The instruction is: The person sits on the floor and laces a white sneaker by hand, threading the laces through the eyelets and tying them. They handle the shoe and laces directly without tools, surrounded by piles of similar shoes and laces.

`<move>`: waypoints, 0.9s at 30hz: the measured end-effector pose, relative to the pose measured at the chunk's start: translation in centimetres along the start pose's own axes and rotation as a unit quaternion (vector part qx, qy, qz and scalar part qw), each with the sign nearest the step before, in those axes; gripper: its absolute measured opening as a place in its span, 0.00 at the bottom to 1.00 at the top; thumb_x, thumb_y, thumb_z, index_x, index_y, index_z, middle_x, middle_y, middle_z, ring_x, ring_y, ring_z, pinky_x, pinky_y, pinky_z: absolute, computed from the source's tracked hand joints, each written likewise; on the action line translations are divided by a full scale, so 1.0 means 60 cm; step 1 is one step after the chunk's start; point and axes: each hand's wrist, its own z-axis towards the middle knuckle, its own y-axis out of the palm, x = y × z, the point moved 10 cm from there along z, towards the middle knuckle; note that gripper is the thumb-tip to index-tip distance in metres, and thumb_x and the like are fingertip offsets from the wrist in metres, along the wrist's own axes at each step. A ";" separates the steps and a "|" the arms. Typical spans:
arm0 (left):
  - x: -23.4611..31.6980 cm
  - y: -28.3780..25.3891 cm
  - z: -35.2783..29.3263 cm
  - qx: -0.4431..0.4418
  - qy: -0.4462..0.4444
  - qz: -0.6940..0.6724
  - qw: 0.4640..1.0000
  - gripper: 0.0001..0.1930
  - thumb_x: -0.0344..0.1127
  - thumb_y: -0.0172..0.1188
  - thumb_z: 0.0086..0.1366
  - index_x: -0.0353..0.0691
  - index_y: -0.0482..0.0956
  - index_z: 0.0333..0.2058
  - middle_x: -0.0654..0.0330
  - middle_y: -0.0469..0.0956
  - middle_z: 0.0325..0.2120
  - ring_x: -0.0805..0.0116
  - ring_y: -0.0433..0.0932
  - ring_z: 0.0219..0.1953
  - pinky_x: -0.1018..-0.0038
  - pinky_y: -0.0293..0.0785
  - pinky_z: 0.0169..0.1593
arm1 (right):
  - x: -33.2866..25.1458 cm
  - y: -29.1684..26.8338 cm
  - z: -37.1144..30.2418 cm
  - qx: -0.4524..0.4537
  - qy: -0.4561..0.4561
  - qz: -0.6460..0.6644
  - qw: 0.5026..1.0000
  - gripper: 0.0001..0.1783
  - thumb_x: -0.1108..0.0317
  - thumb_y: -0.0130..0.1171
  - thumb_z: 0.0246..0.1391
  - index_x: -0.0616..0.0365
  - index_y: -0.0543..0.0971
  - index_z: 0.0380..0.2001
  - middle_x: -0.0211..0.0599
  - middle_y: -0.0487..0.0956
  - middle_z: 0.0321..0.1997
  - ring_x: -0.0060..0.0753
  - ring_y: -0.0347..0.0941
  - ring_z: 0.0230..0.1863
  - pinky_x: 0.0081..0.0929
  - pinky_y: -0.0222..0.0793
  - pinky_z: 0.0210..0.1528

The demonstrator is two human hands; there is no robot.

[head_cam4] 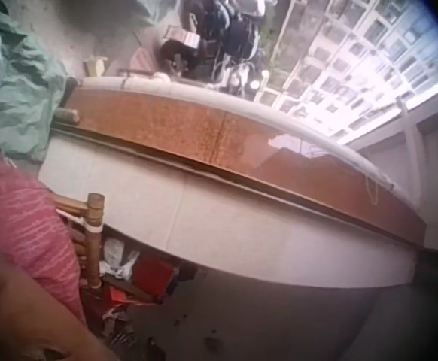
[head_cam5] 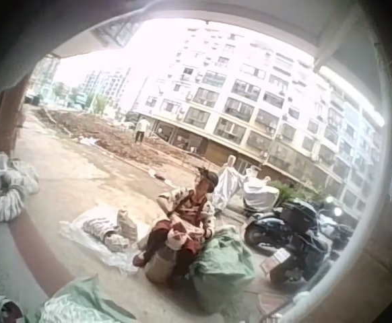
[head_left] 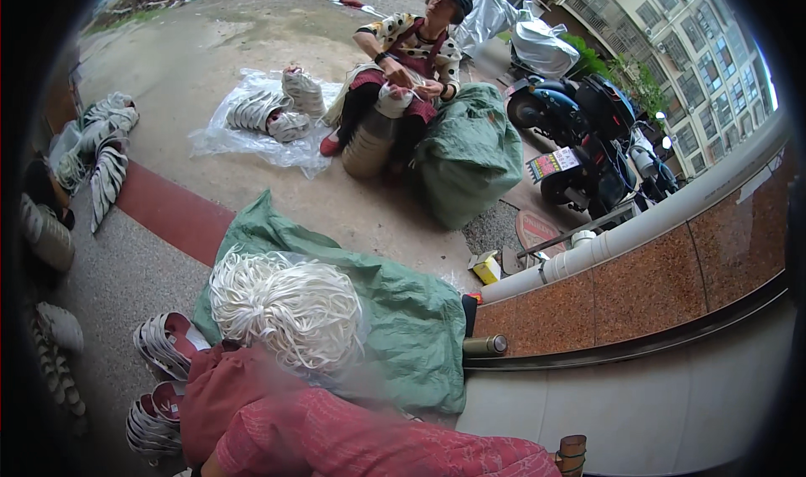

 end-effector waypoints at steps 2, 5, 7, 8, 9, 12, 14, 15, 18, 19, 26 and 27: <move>0.012 0.006 0.016 -0.001 -0.013 0.005 1.000 0.10 0.38 0.53 0.67 0.43 0.72 0.27 0.70 0.68 0.19 0.81 0.65 0.20 0.82 0.60 0.22 | 0.018 0.007 0.004 -0.015 0.023 0.008 1.000 0.16 0.50 0.62 0.48 0.51 0.83 0.22 0.37 0.80 0.22 0.40 0.76 0.25 0.38 0.71 0.30; 0.026 0.009 0.040 -0.014 -0.028 0.009 0.999 0.10 0.39 0.53 0.67 0.43 0.73 0.28 0.70 0.68 0.19 0.81 0.65 0.20 0.82 0.60 0.23 | 0.027 -0.011 -0.007 -0.008 0.080 0.008 0.997 0.15 0.50 0.61 0.48 0.49 0.83 0.21 0.36 0.80 0.23 0.39 0.75 0.24 0.37 0.70 0.30; 0.034 0.007 0.043 -0.012 -0.039 0.012 0.999 0.10 0.39 0.53 0.67 0.43 0.73 0.28 0.70 0.68 0.19 0.81 0.65 0.21 0.82 0.60 0.23 | 0.059 0.037 0.016 0.028 0.047 -0.023 0.998 0.15 0.50 0.61 0.49 0.49 0.82 0.21 0.36 0.79 0.23 0.39 0.75 0.24 0.36 0.71 0.32; 0.036 0.007 0.041 -0.010 -0.042 0.011 0.999 0.09 0.39 0.53 0.67 0.43 0.73 0.28 0.70 0.68 0.20 0.81 0.65 0.21 0.82 0.61 0.23 | 0.075 0.072 0.029 0.044 0.028 -0.039 0.998 0.15 0.50 0.61 0.49 0.48 0.82 0.21 0.35 0.78 0.23 0.39 0.74 0.25 0.36 0.72 0.32; 0.035 0.003 0.040 -0.006 -0.046 0.008 0.999 0.09 0.39 0.53 0.67 0.43 0.73 0.29 0.70 0.68 0.20 0.81 0.65 0.21 0.82 0.61 0.24 | 0.088 0.103 0.042 0.059 0.010 -0.053 0.997 0.15 0.50 0.61 0.49 0.48 0.81 0.21 0.35 0.78 0.23 0.39 0.74 0.25 0.36 0.72 0.33; 0.035 -0.001 0.038 -0.008 -0.047 0.007 0.999 0.09 0.39 0.53 0.68 0.43 0.73 0.29 0.70 0.68 0.20 0.81 0.65 0.21 0.83 0.61 0.24 | 0.110 0.140 0.063 0.012 0.017 -0.070 0.997 0.14 0.51 0.61 0.49 0.48 0.80 0.25 0.34 0.78 0.26 0.38 0.74 0.28 0.35 0.73 0.36; 0.035 -0.004 0.037 -0.014 -0.042 0.006 0.999 0.09 0.39 0.53 0.68 0.42 0.74 0.30 0.70 0.68 0.21 0.81 0.65 0.22 0.83 0.61 0.25 | 0.110 0.128 0.057 0.009 0.016 -0.077 0.997 0.14 0.51 0.61 0.48 0.48 0.80 0.24 0.33 0.77 0.25 0.38 0.74 0.27 0.35 0.72 0.34; 0.037 -0.006 0.038 -0.020 -0.044 0.006 0.999 0.09 0.40 0.53 0.68 0.42 0.74 0.30 0.70 0.68 0.21 0.81 0.65 0.22 0.83 0.61 0.25 | 0.112 0.116 0.049 0.014 0.019 -0.082 0.996 0.14 0.51 0.61 0.48 0.48 0.80 0.23 0.33 0.77 0.24 0.38 0.74 0.26 0.36 0.72 0.34; 0.034 -0.013 0.026 -0.025 -0.040 0.002 0.999 0.09 0.40 0.53 0.68 0.42 0.74 0.31 0.70 0.68 0.22 0.81 0.65 0.22 0.83 0.61 0.25 | 0.102 0.094 0.033 0.019 0.016 -0.099 0.995 0.13 0.51 0.60 0.47 0.48 0.79 0.22 0.33 0.76 0.23 0.37 0.73 0.25 0.36 0.72 0.32; 0.029 -0.016 0.016 -0.023 -0.037 -0.002 0.999 0.09 0.40 0.53 0.68 0.42 0.74 0.31 0.70 0.68 0.22 0.81 0.65 0.23 0.83 0.61 0.25 | 0.094 0.093 0.030 0.019 0.010 -0.107 0.994 0.13 0.51 0.60 0.47 0.48 0.79 0.21 0.33 0.76 0.22 0.37 0.73 0.24 0.36 0.71 0.32; -0.004 -0.048 -0.053 -0.009 -0.018 -0.031 0.999 0.10 0.41 0.53 0.69 0.42 0.75 0.33 0.71 0.68 0.23 0.82 0.65 0.24 0.84 0.61 0.27 | 0.071 0.080 0.008 0.024 -0.033 -0.168 0.985 0.14 0.52 0.59 0.45 0.48 0.77 0.17 0.32 0.74 0.18 0.36 0.71 0.21 0.38 0.70 0.28; -0.011 -0.056 -0.062 -0.008 -0.017 -0.034 0.999 0.10 0.41 0.53 0.69 0.42 0.75 0.33 0.71 0.68 0.23 0.82 0.65 0.24 0.84 0.61 0.27 | 0.071 0.073 0.004 0.028 -0.037 -0.178 0.983 0.14 0.52 0.59 0.45 0.48 0.77 0.17 0.32 0.74 0.18 0.36 0.71 0.21 0.38 0.70 0.27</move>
